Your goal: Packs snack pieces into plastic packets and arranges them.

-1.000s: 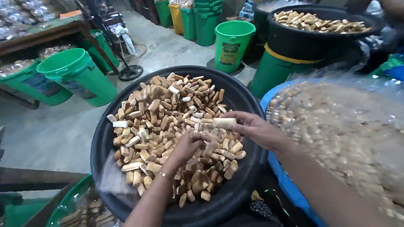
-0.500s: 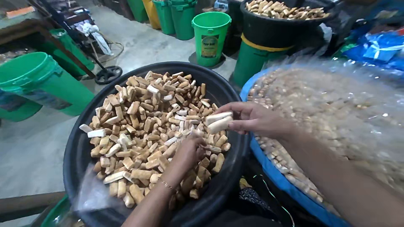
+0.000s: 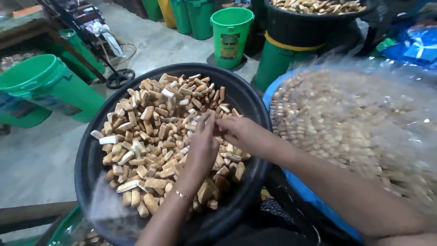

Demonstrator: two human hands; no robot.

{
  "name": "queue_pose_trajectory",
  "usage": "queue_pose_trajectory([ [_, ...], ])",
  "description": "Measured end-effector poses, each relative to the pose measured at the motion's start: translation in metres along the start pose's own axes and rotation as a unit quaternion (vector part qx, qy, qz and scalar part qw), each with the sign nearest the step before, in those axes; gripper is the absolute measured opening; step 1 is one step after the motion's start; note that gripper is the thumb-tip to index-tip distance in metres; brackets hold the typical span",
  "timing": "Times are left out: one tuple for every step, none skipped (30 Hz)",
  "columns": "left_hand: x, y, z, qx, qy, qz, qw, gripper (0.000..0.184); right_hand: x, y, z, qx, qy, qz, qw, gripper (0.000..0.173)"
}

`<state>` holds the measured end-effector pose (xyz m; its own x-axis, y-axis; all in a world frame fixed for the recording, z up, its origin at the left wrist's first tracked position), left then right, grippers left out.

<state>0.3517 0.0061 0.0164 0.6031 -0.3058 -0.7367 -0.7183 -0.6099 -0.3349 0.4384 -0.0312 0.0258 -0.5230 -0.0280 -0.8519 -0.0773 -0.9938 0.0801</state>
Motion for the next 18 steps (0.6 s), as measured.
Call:
queue_pose_trajectory([
  [-0.002,0.0,-0.009,0.023,0.004,-0.011,1.0,0.058,-0.002,-0.005,-0.002,0.016,-0.023,-0.001,1.0,0.031],
  [-0.004,0.0,-0.022,0.053,0.007,-0.024,0.998,0.058,0.0,-0.011,-0.004,0.036,-0.024,-0.001,0.999,0.029],
  [-0.006,0.001,-0.036,0.088,0.009,-0.036,0.995,0.055,0.002,-0.015,-0.006,0.056,-0.015,0.001,0.998,0.03],
  [-0.011,0.003,-0.049,0.126,0.012,-0.056,0.99,0.05,0.002,-0.017,-0.006,0.065,-0.01,-0.004,0.998,0.029],
  [-0.019,0.005,-0.056,0.159,0.024,-0.088,0.983,0.044,-0.003,-0.017,-0.003,0.054,-0.013,-0.022,0.998,0.023],
  [-0.033,0.007,-0.054,0.174,0.051,-0.131,0.975,0.037,-0.014,-0.014,0.002,0.016,-0.022,-0.052,0.998,0.018],
  [-0.048,0.009,-0.041,0.164,0.092,-0.174,0.967,0.032,-0.028,-0.009,0.007,-0.019,-0.048,-0.073,0.996,0.018],
  [-0.062,0.009,-0.021,0.118,0.141,-0.2,0.962,0.035,-0.041,-0.004,0.011,-0.049,-0.07,-0.087,0.993,0.023],
  [-0.068,0.007,0.004,0.049,0.205,-0.198,0.957,0.047,-0.053,0.001,0.015,-0.08,-0.092,-0.101,0.987,0.03],
  [-0.065,0.005,0.027,-0.03,0.287,-0.17,0.942,0.055,-0.06,0.005,0.017,-0.1,-0.114,-0.108,0.982,0.034],
  [-0.053,0.004,0.044,-0.088,0.38,-0.139,0.91,0.049,-0.063,0.008,0.021,-0.11,-0.128,-0.103,0.98,0.036],
  [-0.038,0.003,0.051,-0.127,0.465,-0.112,0.869,0.03,-0.061,0.009,0.025,-0.115,-0.129,-0.088,0.981,0.036],
  [-0.024,0.003,0.05,-0.148,0.521,-0.089,0.836,0.027,-0.055,0.009,0.031,-0.118,-0.114,-0.062,0.984,0.035],
  [-0.013,0.003,0.048,-0.157,0.549,-0.082,0.817,0.032,-0.046,0.009,0.036,-0.116,-0.089,-0.021,0.989,0.034],
  [-0.006,0.003,0.05,-0.175,0.554,-0.092,0.809,0.036,-0.035,0.008,0.04,-0.105,-0.067,0.035,0.992,0.035],
  [-0.002,0.004,0.054,-0.195,0.54,-0.11,0.811,0.034,-0.026,0.007,0.04,-0.091,-0.052,0.09,0.99,0.037],
  [-0.002,0.006,0.061,-0.209,0.524,-0.138,0.814,0.031,-0.021,0.005,0.037,-0.081,-0.056,0.122,0.988,0.038],
  [-0.005,0.007,0.07,-0.219,0.506,-0.177,0.815,0.029,-0.02,0.001,0.028,-0.068,-0.084,0.125,0.986,0.036],
])
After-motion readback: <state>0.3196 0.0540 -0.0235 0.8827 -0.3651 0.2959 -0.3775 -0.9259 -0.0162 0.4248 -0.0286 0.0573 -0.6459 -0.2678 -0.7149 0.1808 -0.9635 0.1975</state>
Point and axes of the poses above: each hand's wrist, its own y-axis away from the middle knuckle, its own x-axis out of the palm, z = x × y, the point moved 9 cm from there along -y, towards the middle knuckle, and after that the axes turned 8 degrees about x, right-handed, at the moved point
